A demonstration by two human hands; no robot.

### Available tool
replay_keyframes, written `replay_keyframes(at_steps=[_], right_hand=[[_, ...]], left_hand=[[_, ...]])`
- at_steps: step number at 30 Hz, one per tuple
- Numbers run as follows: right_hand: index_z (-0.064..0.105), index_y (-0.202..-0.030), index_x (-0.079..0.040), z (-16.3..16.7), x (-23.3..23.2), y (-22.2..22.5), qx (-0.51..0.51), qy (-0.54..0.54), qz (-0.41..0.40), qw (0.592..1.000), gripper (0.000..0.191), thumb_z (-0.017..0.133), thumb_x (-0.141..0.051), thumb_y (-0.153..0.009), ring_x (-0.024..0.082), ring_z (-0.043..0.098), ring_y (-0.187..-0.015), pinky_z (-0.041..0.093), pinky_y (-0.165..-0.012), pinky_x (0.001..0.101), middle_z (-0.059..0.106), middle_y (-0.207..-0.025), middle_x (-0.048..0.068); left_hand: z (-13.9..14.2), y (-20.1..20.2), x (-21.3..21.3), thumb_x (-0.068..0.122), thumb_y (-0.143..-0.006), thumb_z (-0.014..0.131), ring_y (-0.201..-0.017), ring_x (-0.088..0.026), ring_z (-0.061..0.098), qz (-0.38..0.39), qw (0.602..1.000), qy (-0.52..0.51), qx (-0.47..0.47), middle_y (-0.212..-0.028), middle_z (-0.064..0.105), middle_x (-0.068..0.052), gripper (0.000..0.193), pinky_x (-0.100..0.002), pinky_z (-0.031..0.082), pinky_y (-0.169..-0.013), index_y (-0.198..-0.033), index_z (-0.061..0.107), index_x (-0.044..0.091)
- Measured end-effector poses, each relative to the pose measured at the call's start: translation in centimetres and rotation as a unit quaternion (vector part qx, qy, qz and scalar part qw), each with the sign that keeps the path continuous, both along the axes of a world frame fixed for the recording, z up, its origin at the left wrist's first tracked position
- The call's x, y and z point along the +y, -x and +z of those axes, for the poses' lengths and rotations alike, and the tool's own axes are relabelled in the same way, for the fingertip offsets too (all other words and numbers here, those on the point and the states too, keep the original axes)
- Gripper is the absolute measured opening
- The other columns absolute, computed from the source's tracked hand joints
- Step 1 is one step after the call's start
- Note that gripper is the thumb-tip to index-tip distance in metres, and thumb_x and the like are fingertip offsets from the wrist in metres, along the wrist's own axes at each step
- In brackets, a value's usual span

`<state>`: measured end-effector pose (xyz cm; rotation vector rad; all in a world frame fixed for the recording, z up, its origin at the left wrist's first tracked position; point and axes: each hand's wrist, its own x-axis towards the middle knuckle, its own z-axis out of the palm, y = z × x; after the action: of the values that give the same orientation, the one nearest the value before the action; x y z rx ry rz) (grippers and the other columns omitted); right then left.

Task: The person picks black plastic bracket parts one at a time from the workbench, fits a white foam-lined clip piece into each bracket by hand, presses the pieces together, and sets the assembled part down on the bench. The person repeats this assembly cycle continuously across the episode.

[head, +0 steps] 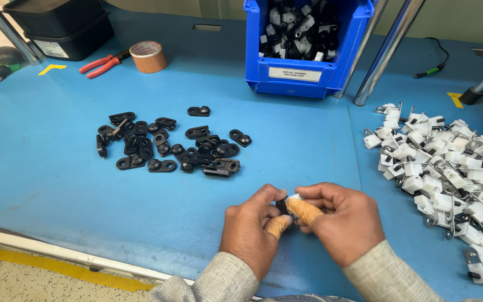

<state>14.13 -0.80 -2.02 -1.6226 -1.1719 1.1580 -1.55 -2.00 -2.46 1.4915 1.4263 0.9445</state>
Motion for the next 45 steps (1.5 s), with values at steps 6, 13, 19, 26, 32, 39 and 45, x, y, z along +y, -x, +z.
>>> replay_keyframes(at_steps=[6,13,19,26,32,39,45], right_hand=[[0.075,-0.108,0.005,-0.3,0.5,-0.1,0.076,0.058,-0.052,0.994,0.022,0.071,0.001,-0.087,0.019,0.074,-0.073,0.063,-0.062,0.0315,0.08,-0.092,0.014],[0.077,-0.108,0.001,-1.0,-0.3,-0.2,0.035,-0.007,0.015,0.999,0.024,0.078,-0.006,-0.085,0.014,0.074,-0.077,0.06,-0.061,0.0257,0.082,-0.093,0.01],[0.075,-0.113,-0.001,-2.0,1.0,-2.1,0.118,0.122,0.004,0.986,0.027,0.069,-0.01,-0.089,0.014,0.067,-0.068,0.054,-0.049,0.0276,0.078,-0.092,0.01],[0.069,-0.108,0.0,-4.3,3.7,-3.8,0.167,0.245,0.09,0.951,0.023,0.074,-0.007,-0.086,0.01,0.055,-0.049,0.036,-0.034,0.0219,0.071,-0.076,0.01],[0.074,-0.101,-0.001,-4.6,4.0,-4.0,0.102,0.228,0.113,0.962,0.021,0.075,-0.017,-0.088,0.01,0.043,-0.04,0.031,-0.031,0.0234,0.06,-0.058,0.007],[0.078,-0.104,-0.008,-4.1,-1.8,-0.1,-0.206,-0.163,0.021,0.965,0.015,0.071,-0.015,-0.092,0.014,0.061,-0.058,0.048,-0.049,0.0294,0.071,-0.076,0.009],[0.071,-0.122,-0.009,-4.3,-3.3,-1.7,-0.221,-0.32,0.109,0.915,0.036,0.067,0.0,-0.087,0.013,0.068,-0.08,0.056,-0.057,0.0278,0.076,-0.107,0.006]], left_hand=[[0.1,0.1,-0.1,0.005,-0.085,0.076,-0.075,-0.013,0.074,-0.014,0.998,-0.025,0.052,-0.085,0.076,-0.008,0.037,-0.029,0.06,-0.067,-0.121,0.069,0.015],[0.1,-0.1,0.2,0.004,-0.08,0.08,-0.087,-0.012,0.076,-0.03,0.99,0.088,-0.103,-0.093,0.075,-0.006,0.056,-0.026,0.063,-0.072,-0.13,0.056,0.012],[0.3,0.0,0.5,0.0,-0.083,0.076,-0.083,-0.015,0.076,0.054,0.965,0.194,-0.167,-0.091,0.077,-0.008,0.045,-0.026,0.063,-0.069,-0.122,0.057,0.012],[-0.1,-0.1,1.0,-0.004,-0.08,0.076,-0.078,-0.012,0.076,0.01,0.967,0.192,-0.169,-0.096,0.078,-0.007,0.04,-0.025,0.065,-0.067,-0.116,0.067,0.008],[-0.4,-0.2,0.9,-0.002,-0.079,0.079,-0.074,-0.009,0.074,0.004,0.978,0.175,-0.115,-0.09,0.078,-0.008,0.037,-0.024,0.065,-0.062,-0.114,0.068,0.006],[-0.7,-1.2,0.7,-0.001,-0.079,0.079,-0.068,-0.011,0.074,0.058,0.981,0.159,-0.098,-0.083,0.078,-0.008,0.038,-0.026,0.062,-0.058,-0.115,0.069,0.007],[-1.5,-0.8,1.0,-0.003,-0.081,0.077,-0.071,-0.011,0.075,0.055,0.972,0.156,-0.169,-0.086,0.078,-0.008,0.042,-0.025,0.065,-0.061,-0.12,0.07,0.008]])
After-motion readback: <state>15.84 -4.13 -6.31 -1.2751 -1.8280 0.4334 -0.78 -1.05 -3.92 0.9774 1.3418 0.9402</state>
